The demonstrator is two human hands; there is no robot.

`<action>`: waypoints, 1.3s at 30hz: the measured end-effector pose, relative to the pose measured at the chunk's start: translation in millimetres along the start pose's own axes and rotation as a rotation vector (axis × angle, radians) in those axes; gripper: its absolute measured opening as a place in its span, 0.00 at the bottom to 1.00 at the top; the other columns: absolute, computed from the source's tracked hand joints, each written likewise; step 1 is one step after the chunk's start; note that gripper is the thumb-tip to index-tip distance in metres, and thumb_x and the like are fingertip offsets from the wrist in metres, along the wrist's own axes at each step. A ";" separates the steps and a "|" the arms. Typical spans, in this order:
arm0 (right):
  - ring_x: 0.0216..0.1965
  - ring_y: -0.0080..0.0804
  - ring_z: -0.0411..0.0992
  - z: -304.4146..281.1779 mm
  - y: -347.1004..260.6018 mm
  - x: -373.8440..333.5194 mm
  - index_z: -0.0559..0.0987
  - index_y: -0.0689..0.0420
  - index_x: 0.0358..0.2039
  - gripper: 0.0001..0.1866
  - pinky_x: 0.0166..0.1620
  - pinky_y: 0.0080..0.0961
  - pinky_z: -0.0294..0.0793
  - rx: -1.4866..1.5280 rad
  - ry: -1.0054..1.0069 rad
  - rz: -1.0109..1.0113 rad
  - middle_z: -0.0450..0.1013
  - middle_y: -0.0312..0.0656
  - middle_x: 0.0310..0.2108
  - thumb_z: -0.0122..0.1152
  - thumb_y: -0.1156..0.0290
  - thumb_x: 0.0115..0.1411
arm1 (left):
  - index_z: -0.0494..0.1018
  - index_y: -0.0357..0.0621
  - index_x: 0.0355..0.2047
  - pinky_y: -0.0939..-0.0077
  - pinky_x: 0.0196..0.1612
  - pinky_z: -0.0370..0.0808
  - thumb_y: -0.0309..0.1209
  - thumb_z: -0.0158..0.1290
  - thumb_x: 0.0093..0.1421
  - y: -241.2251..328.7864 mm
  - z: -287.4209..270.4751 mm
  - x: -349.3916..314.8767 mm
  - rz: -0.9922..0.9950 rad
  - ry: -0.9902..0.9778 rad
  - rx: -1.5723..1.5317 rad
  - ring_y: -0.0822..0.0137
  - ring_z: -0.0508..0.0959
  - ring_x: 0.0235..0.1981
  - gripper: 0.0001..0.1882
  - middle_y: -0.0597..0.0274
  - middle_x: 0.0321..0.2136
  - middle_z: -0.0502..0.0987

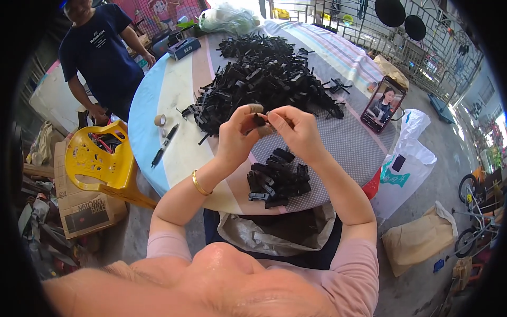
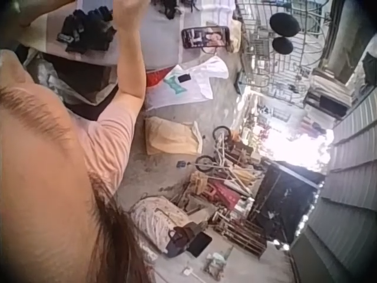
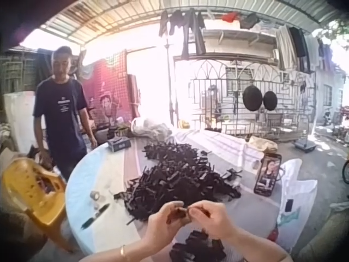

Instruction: Assembling small black plastic hardware components at a table.

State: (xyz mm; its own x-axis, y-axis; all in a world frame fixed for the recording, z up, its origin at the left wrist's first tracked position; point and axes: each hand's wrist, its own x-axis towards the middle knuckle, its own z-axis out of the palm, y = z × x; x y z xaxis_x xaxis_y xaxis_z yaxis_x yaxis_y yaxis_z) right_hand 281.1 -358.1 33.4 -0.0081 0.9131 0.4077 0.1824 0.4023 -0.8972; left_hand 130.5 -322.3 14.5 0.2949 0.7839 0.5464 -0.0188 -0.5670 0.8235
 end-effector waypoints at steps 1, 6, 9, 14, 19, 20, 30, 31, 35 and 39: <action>0.19 0.15 0.63 -0.1 0.8 0.0 0.75 0.64 0.31 0.11 0.23 0.12 0.63 -0.080 0.106 -0.148 0.69 0.34 0.18 0.60 0.68 0.52 | 0.66 0.39 0.42 0.79 0.32 0.74 0.21 0.57 0.45 2.2 0.4 -0.5 0.000 0.001 0.000 0.69 0.78 0.27 0.21 0.56 0.28 0.76; 0.19 0.17 0.62 0.7 -5.5 -0.6 0.76 0.62 0.30 0.12 0.23 0.14 0.62 -0.384 -0.031 -0.143 0.70 0.37 0.21 0.65 0.72 0.44 | 0.61 0.42 0.48 0.73 0.34 0.74 0.22 0.58 0.45 10.6 -1.0 -5.2 0.149 -0.106 0.325 0.57 0.77 0.31 0.28 0.53 0.31 0.75; 0.21 0.16 0.64 -4.5 -3.3 0.9 0.75 0.62 0.30 0.11 0.25 0.14 0.64 -0.319 -0.007 -0.086 0.71 0.36 0.22 0.64 0.74 0.46 | 0.61 0.40 0.48 0.74 0.39 0.72 0.23 0.59 0.44 13.2 -6.4 -2.6 0.269 -0.154 0.471 0.60 0.75 0.37 0.29 0.51 0.36 0.73; 0.28 0.15 0.68 -20.5 -8.4 5.2 0.75 0.63 0.31 0.07 0.32 0.11 0.68 -0.059 0.081 -0.065 0.72 0.33 0.26 0.60 0.80 0.50 | 0.61 0.34 0.49 0.72 0.49 0.68 0.25 0.59 0.47 7.2 -16.8 6.3 -0.048 -0.271 -0.233 0.67 0.73 0.42 0.29 0.60 0.39 0.73; 0.29 0.16 0.68 -25.7 -3.1 4.5 0.75 0.63 0.32 0.07 0.35 0.12 0.69 0.124 -0.136 -0.080 0.71 0.33 0.28 0.58 0.81 0.50 | 0.67 0.36 0.42 0.71 0.46 0.72 0.25 0.57 0.49 4.4 -23.9 8.8 -0.356 -0.533 -0.653 0.66 0.75 0.39 0.20 0.60 0.34 0.73; 0.30 0.15 0.68 -23.6 -1.5 4.2 0.75 0.63 0.32 0.07 0.35 0.12 0.68 0.149 -0.194 -0.080 0.71 0.33 0.28 0.58 0.81 0.50 | 0.67 0.37 0.40 0.70 0.45 0.73 0.25 0.56 0.49 1.5 -23.1 6.8 -0.383 -0.550 -0.712 0.66 0.75 0.38 0.17 0.60 0.33 0.73; 0.27 0.16 0.68 -13.9 3.4 5.4 0.75 0.63 0.32 0.06 0.30 0.13 0.67 0.021 -0.034 -0.010 0.71 0.35 0.24 0.54 0.74 0.56 | 0.64 0.36 0.32 0.72 0.41 0.74 0.22 0.50 0.54 -3.7 -16.8 5.8 -0.366 -0.253 -0.612 0.67 0.76 0.34 0.07 0.55 0.33 0.74; 0.27 0.16 0.68 -16.5 3.5 6.3 0.74 0.64 0.31 0.06 0.30 0.13 0.67 0.026 -0.094 0.029 0.71 0.35 0.23 0.52 0.73 0.57 | 0.64 0.35 0.33 0.73 0.41 0.74 0.21 0.51 0.53 -5.1 -16.3 5.4 -0.334 -0.221 -0.520 0.67 0.76 0.34 0.08 0.55 0.33 0.74; 0.24 0.18 0.69 -6.0 4.4 0.1 0.74 0.64 0.28 0.08 0.27 0.15 0.67 -0.177 -0.117 -0.089 0.72 0.38 0.20 0.50 0.72 0.58 | 0.65 0.33 0.37 0.78 0.40 0.74 0.18 0.52 0.52 3.6 -10.1 3.4 -0.243 -0.138 -0.380 0.70 0.75 0.35 0.12 0.56 0.33 0.74; 0.22 0.19 0.69 -2.3 2.3 1.3 0.74 0.65 0.27 0.08 0.25 0.15 0.67 -0.185 -0.140 -0.063 0.72 0.38 0.19 0.50 0.73 0.57 | 0.66 0.33 0.38 0.81 0.40 0.73 0.18 0.51 0.52 5.6 -9.5 -1.2 -0.188 -0.098 -0.214 0.72 0.75 0.34 0.12 0.59 0.33 0.74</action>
State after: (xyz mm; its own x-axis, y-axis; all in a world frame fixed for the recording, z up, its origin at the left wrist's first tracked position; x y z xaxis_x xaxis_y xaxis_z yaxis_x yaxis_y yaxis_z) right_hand 283.8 -356.1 32.2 -0.1586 0.8921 0.4231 0.3544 0.4514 -0.8189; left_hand 120.9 -324.0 19.9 0.4030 0.8358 0.3729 -0.1532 -0.3401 0.9278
